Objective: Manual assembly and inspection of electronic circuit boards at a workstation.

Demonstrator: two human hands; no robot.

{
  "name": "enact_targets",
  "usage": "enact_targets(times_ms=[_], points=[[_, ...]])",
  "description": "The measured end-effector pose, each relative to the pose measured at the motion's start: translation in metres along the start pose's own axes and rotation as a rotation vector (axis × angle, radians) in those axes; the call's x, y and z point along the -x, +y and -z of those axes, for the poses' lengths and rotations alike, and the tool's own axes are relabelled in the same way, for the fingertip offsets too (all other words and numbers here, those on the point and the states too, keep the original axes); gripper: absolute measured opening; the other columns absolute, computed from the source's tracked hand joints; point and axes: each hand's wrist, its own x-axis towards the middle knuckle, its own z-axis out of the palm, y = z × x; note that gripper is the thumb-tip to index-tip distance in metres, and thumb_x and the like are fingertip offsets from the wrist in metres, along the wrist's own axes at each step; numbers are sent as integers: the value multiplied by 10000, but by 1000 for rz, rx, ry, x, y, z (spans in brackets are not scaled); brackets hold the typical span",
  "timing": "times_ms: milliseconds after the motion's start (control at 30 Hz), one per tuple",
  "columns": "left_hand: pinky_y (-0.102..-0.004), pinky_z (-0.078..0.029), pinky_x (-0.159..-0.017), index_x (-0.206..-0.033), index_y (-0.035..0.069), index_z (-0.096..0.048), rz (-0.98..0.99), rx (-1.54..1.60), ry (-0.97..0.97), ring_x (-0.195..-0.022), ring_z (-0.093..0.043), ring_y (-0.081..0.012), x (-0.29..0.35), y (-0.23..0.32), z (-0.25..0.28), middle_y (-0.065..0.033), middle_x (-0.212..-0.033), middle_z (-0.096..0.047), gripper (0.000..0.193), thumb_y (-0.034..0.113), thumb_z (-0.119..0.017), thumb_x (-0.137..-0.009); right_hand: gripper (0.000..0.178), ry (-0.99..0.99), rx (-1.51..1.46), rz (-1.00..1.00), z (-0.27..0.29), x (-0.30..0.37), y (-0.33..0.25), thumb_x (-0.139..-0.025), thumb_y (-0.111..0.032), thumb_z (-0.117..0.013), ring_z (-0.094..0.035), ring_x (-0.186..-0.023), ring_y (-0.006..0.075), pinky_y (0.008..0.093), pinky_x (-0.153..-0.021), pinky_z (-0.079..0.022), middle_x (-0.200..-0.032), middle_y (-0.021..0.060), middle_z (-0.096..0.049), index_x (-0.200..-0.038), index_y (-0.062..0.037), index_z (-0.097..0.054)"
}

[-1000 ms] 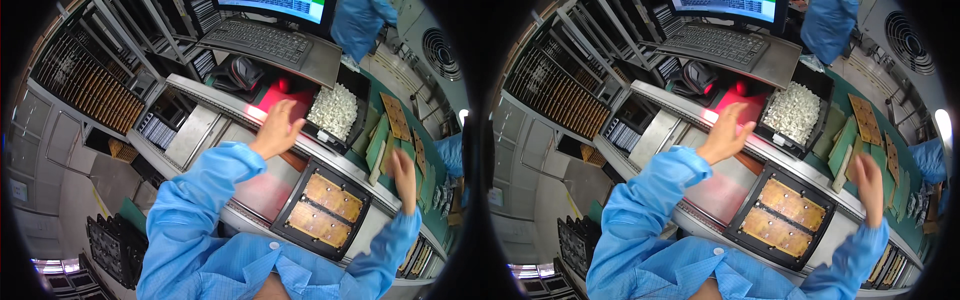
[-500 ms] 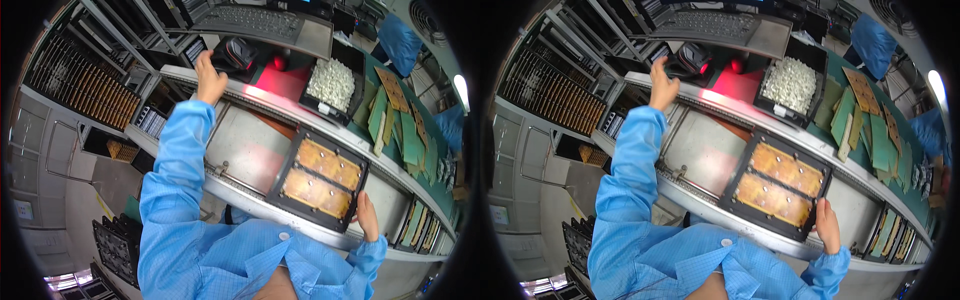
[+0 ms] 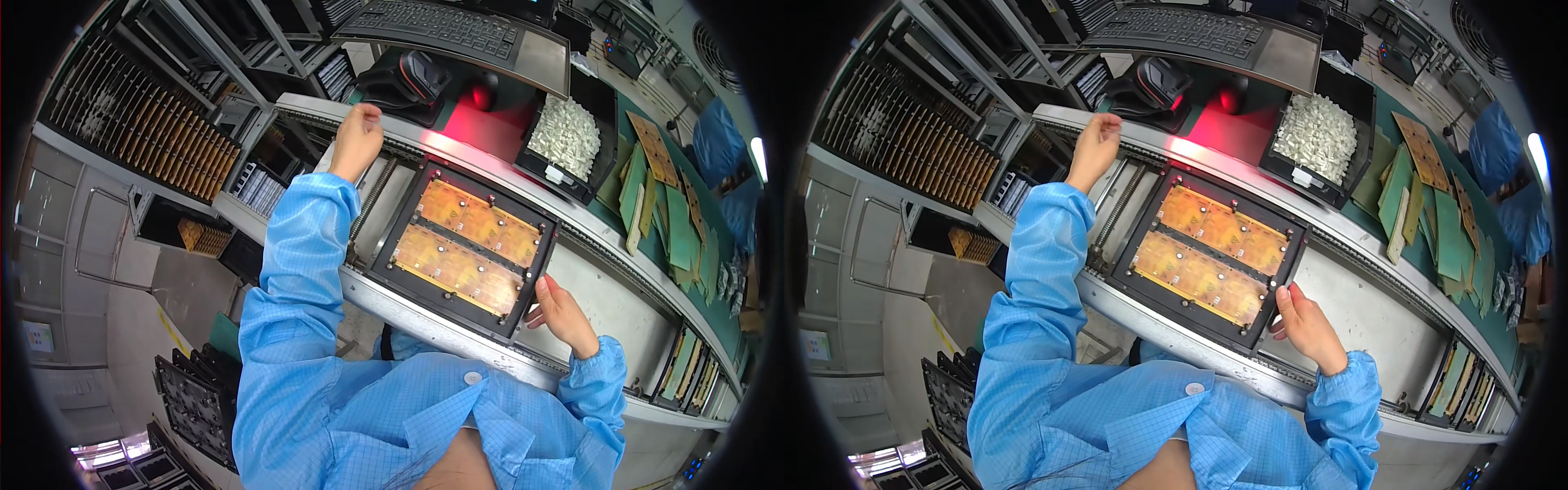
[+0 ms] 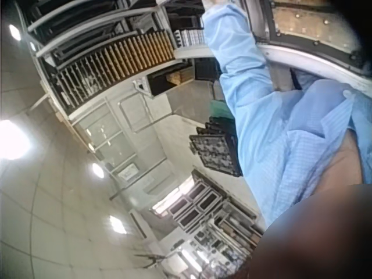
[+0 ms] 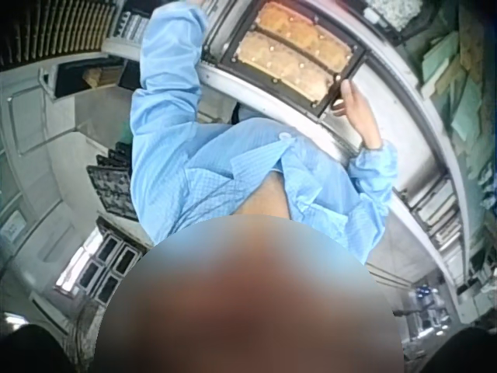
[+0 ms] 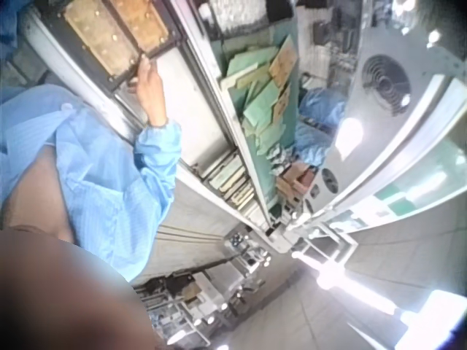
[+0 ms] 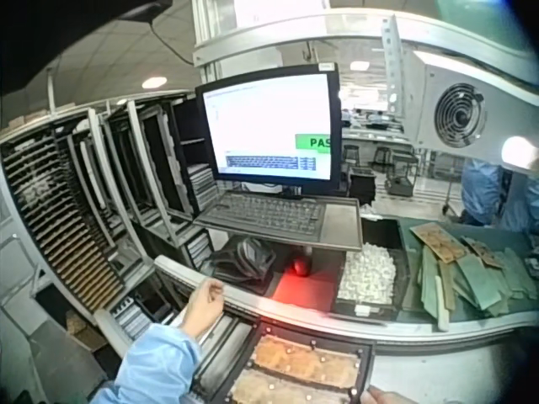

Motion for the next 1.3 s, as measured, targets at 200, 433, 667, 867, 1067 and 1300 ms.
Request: enact_targets(times_ms=[200, 433, 667, 867, 1067, 1300], points=[[-343, -494, -840, -1162, -37, -572, 187, 24, -379, -931, -656, -273, 43, -3, -4, -187, -976, -674, 366, 204, -565, -886, 681, -125, -30, 62, 2, -22, -4, -1007, -553, -268, -683, -742, 215, 296, -659, -586, -956, 156, -665, -1223, 33, -538], [-289, -481, -761, -1235, -34, -528, 342, 98, -471, -820, -586, -158, 49, -3, -11, -103, -909, -621, 421, 236, -604, -921, 653, -129, -111, 75, 2, -26, 4, -1007, -536, -315, -676, -747, 205, 295, -681, -581, -977, 156, -662, -1255, 32, -520], [-444, -316, -1087, -1316, 8, -407, -403, -195, 145, -1246, -387, -420, -51, 16, 4, -229, -1300, -437, 629, -60, -612, -726, 606, -15, -86, 42, -10, -30, 16, -1007, -510, -368, -642, -844, 184, 295, -685, -560, -1055, 99, -634, -1340, -12, -458], [-407, -411, -1004, -1245, 94, -543, -385, -317, -157, -1166, -516, -360, -105, 5, 6, -160, -1188, -588, 556, 30, -733, -726, 509, 41, -215, 21, -11, -31, 36, -1029, -381, -399, -632, -820, 155, 294, -684, -547, -1058, 72, -624, -1413, -47, -394], [-417, -477, -903, -1182, 83, -557, -394, -309, -193, -1053, -588, -369, -106, 10, 4, -162, -1094, -627, 479, 19, -708, -732, 512, 87, -220, 2, -13, -35, 49, -1027, -392, -405, -634, -816, 157, 298, -683, -548, -1056, 77, -637, -1383, -25, -432], [-432, -470, -902, -1190, 54, -506, -411, -382, -280, -1078, -566, -396, -113, 12, 4, -183, -1128, -595, 495, -6, -684, -733, 520, 97, -278, 8, -10, -40, 46, -1019, -383, -443, -611, -804, 149, 291, -673, -532, -976, 71, -608, -1379, -7, -421]])
